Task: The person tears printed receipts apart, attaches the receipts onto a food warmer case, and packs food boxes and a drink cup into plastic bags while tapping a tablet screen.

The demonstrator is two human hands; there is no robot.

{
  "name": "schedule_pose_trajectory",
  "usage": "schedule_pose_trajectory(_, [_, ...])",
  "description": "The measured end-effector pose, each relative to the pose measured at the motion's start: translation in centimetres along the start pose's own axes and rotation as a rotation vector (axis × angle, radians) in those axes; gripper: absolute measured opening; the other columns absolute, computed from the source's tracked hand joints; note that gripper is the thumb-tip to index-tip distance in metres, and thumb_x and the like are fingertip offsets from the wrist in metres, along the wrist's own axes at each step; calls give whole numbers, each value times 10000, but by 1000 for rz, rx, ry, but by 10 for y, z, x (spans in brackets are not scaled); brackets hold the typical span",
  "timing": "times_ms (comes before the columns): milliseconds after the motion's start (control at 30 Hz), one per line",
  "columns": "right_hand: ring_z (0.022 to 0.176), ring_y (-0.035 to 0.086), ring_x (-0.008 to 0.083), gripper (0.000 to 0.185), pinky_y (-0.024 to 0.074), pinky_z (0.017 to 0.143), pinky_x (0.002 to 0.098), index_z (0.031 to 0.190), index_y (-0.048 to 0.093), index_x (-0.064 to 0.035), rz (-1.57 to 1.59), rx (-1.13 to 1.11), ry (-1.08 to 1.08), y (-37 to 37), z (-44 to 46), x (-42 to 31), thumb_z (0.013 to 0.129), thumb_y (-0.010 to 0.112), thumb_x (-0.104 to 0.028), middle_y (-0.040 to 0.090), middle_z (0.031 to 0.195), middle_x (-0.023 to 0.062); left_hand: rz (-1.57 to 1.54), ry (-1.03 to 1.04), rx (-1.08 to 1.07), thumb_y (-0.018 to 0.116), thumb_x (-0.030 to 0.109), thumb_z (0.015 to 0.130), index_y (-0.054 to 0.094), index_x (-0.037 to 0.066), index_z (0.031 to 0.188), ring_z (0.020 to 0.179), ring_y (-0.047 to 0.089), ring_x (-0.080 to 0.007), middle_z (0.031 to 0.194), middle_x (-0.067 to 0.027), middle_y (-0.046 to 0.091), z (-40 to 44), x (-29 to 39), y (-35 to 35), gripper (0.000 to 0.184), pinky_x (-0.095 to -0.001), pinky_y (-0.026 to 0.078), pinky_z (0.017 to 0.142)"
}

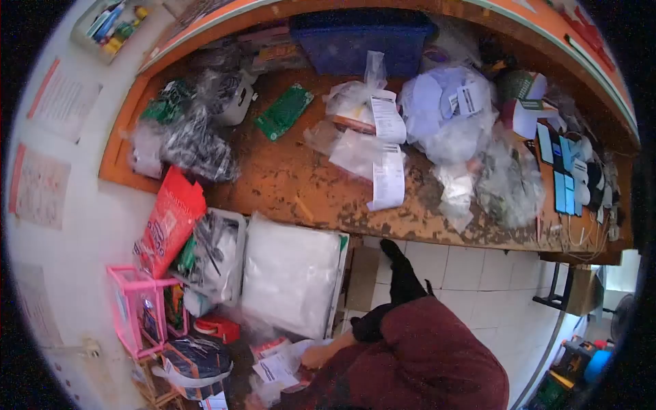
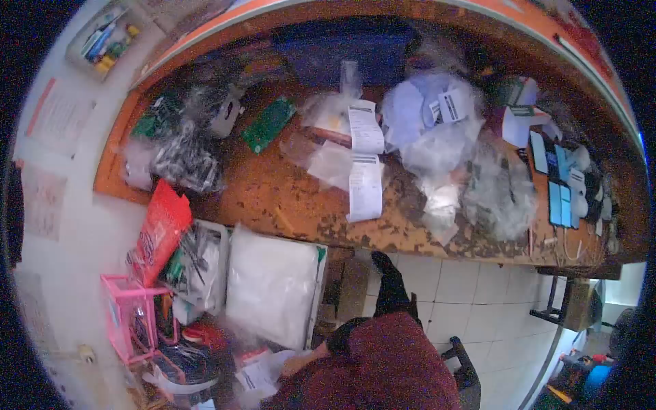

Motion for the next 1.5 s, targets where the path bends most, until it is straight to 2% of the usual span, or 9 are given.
schedule_pose_trajectory(333, [679, 590, 266, 306, 465, 613, 378, 839, 619, 7, -797, -199, -419, -12, -89, -103, 794, 612, -296, 621, 754, 173, -256, -185, 98, 498, 183, 873, 498, 12, 1144, 838, 512, -166, 1047, -99, 574, -62, 131, 57, 320, -287, 408, 716])
schedule_pose_trajectory(533, [698, 558, 169, 223, 442, 651, 314, 902, 581, -47, -843, 969, -352, -166, -420, -420, 850, 549, -261, 592, 775, 77, -350, -203, 150, 485, 194, 881, 499, 22, 1140, 766, 497, -132, 1023, -81, 576, -69, 180, 23, 311, -258, 400, 660])
schedule_pose_trajectory(633, [613, 525, 101, 140, 424, 549, 264, 912, 587, -36, -934, 1740, -282, -218, -584, -445, 856, 532, -152, 582, 706, 67, -417, -207, 178, 479, 200, 885, 499, 26, 1137, 730, 489, -115, 1011, -72, 577, -73, 199, 3, 307, -244, 395, 631])
schedule_pose_trajectory(833, [502, 537, 138, 149, 424, 487, 284, 927, 581, -22, -1265, 2214, 222, -250, -714, -437, 876, 491, -129, 559, 594, 61, -608, -161, 246, 466, 211, 893, 499, 36, 1133, 659, 473, -81, 987, -55, 579, -61, 252, -30, 298, -216, 386, 575])
schedule_pose_trajectory(1033, [504, 563, 136, 273, 443, 439, 256, 1147, 494, -33, -628, 1629, -310, -306, -648, -409, 882, 480, -96, 605, 646, 58, -948, 35, 276, 452, 221, 901, 499, 46, 1128, 587, 458, -46, 963, -37, 581, -28, 317, -71, 291, -187, 378, 518])
schedule_pose_trajectory(1167, [496, 564, 133, 358, 458, 449, 250, 1227, 427, -48, -628, 1285, -232, -334, -588, -421, 871, 459, -63, 606, 639, 49, -1288, 296, -97, 444, 229, 906, 499, 52, 1125, 539, 448, -23, 947, -26, 582, 25, 402, -33, 287, -168, 372, 481])
schedule_pose_trajectory(1233, [488, 565, 129, 259, 450, 449, 260, 1108, 512, -23, -586, 1206, -148, -346, -564, -421, 860, 444, -54, 602, 621, 52, -1299, 159, 213, 446, 169, 908, 502, 80, 1107, 428, 347, -1, 828, 11, 550, 55, 431, -20, 225, -144, 220, 321])
schedule_pose_trajectory(1267, [488, 565, 129, 259, 450, 449, 260, 1108, 512, -23, -608, 1195, -140, -347, -557, -426, 860, 444, -54, 602, 621, 52, -1314, 441, -280, 440, 150, 910, 492, 70, 1137, 562, 437, 6, 974, -16, 569, 65, 486, 1, 247, -125, 271, 387])
schedule_pose_trajectory(1500, [576, 609, 245, 153, 489, 604, 366, 856, 556, 27, -1496, 1220, -202, -180, -518, -584, 720, 508, -26, 592, 638, 173, -1195, 312, -137, 495, 176, 861, 482, 125, 889, 445, 326, -33, 723, 35, 481, 90, 611, 59, 59, -170, 262, 385])
Point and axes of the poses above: each hand's wrist, its own z-axis towards the middle knuckle, its own y-axis out of the palm, x = y × z, the point moved 10 cm from there along z, towards the middle knuckle
